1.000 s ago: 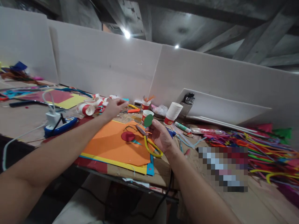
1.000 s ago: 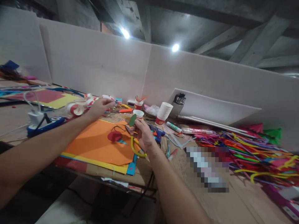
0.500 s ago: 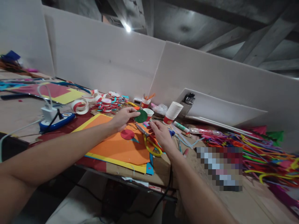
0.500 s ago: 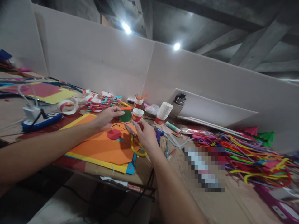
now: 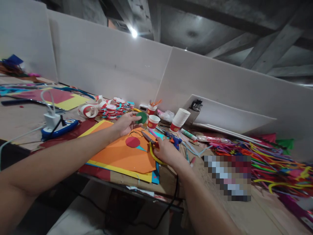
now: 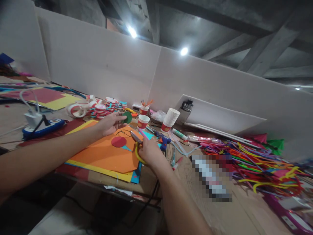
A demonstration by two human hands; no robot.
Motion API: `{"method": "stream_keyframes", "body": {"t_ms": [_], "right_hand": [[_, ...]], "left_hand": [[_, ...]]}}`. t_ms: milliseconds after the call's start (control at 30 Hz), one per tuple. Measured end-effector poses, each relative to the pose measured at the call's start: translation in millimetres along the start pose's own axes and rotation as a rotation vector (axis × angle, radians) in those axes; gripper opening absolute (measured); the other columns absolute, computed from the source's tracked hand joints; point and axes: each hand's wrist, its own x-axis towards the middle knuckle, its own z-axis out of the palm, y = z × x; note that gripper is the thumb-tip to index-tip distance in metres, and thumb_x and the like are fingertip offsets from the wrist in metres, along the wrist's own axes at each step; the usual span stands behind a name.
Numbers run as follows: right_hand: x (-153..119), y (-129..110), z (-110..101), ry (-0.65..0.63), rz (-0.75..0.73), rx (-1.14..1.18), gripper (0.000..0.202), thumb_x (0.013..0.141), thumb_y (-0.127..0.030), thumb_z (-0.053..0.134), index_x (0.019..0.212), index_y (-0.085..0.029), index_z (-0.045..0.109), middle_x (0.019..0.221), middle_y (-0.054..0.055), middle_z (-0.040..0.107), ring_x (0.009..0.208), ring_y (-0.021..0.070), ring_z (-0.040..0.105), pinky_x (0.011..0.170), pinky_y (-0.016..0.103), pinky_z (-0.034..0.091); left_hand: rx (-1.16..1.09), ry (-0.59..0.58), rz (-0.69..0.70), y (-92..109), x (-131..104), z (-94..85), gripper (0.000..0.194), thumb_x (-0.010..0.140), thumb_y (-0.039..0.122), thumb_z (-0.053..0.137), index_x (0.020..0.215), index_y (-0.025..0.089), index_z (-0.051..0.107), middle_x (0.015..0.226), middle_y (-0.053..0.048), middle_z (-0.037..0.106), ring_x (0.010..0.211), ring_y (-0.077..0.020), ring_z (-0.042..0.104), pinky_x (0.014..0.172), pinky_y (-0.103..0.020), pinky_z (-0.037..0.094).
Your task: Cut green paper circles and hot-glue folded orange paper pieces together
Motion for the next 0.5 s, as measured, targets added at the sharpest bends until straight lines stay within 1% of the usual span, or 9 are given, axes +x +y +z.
{"method": "stream_keyframes", "body": {"t_ms": [100,167,233,267,333,400,500], "right_hand": [[6,4,4,0.082,0.061,0.152,0.034,0.080,-0.022,0.058,0.111,-0.010,0.061,0.104,0.018,0.066,0.089,0.0241,0.062,0.072,0.028,0.043],[12,7,5,0.180,0.103,0.256,0.038,0.075,-0.020,0.061,0.112,-0.011,0.061,0.099,0.015,0.066,0.084,0.0224,0.061,0.071,0.028,0.043],[17,10,5,0.303,0.103,0.373,0.043,0.071,-0.017,0.061,0.113,-0.013,0.061,0.091,0.010,0.065,0.079,0.0200,0.058,0.069,0.028,0.043],[18,11,4,0.352,0.074,0.441,0.043,0.069,-0.015,0.060,0.112,-0.014,0.062,0.086,0.007,0.064,0.075,0.0186,0.056,0.067,0.028,0.042],[19,12,3,0.400,-0.032,0.597,0.037,0.068,-0.014,0.056,0.104,-0.017,0.064,0.074,0.001,0.059,0.067,0.0156,0.051,0.062,0.026,0.040],[17,11,2,0.402,-0.135,0.760,0.030,0.070,-0.017,0.053,0.098,-0.017,0.064,0.068,-0.002,0.053,0.060,0.0133,0.046,0.057,0.025,0.039],[11,7,1,0.380,-0.203,0.936,0.029,0.072,-0.020,0.050,0.098,-0.017,0.061,0.070,-0.002,0.053,0.059,0.0121,0.044,0.054,0.024,0.039]], "left_hand": [[0.006,-0.032,0.010,0,-2,0.0,0.015,0.079,-0.001,0.060,0.086,0.012,0.059,0.079,-0.004,0.069,0.064,-0.0117,0.067,0.054,-0.021,0.056],[0.008,-0.051,0.015,2,-4,0.9,0.013,0.079,0.001,0.061,0.086,0.012,0.061,0.079,-0.004,0.069,0.063,-0.0108,0.066,0.052,-0.020,0.055],[0.004,-0.067,0.021,4,-7,2.7,0.011,0.080,0.003,0.062,0.086,0.011,0.062,0.078,-0.003,0.069,0.060,-0.0101,0.064,0.049,-0.019,0.054],[0.000,-0.074,0.026,5,-8,3.9,0.010,0.080,0.004,0.062,0.087,0.011,0.062,0.077,-0.003,0.069,0.059,-0.0099,0.064,0.048,-0.018,0.053],[-0.003,-0.078,0.035,8,-9,7.0,0.010,0.080,0.004,0.061,0.087,0.011,0.062,0.077,-0.003,0.068,0.057,-0.0099,0.063,0.047,-0.019,0.053],[0.004,-0.075,0.042,9,-9,11.5,0.009,0.082,0.003,0.059,0.086,0.011,0.060,0.077,-0.004,0.068,0.059,-0.0110,0.064,0.048,-0.021,0.054],[0.019,-0.080,0.050,12,-6,22.0,0.010,0.084,0.002,0.055,0.083,0.012,0.058,0.076,-0.005,0.068,0.062,-0.0133,0.066,0.051,-0.024,0.055]]}}
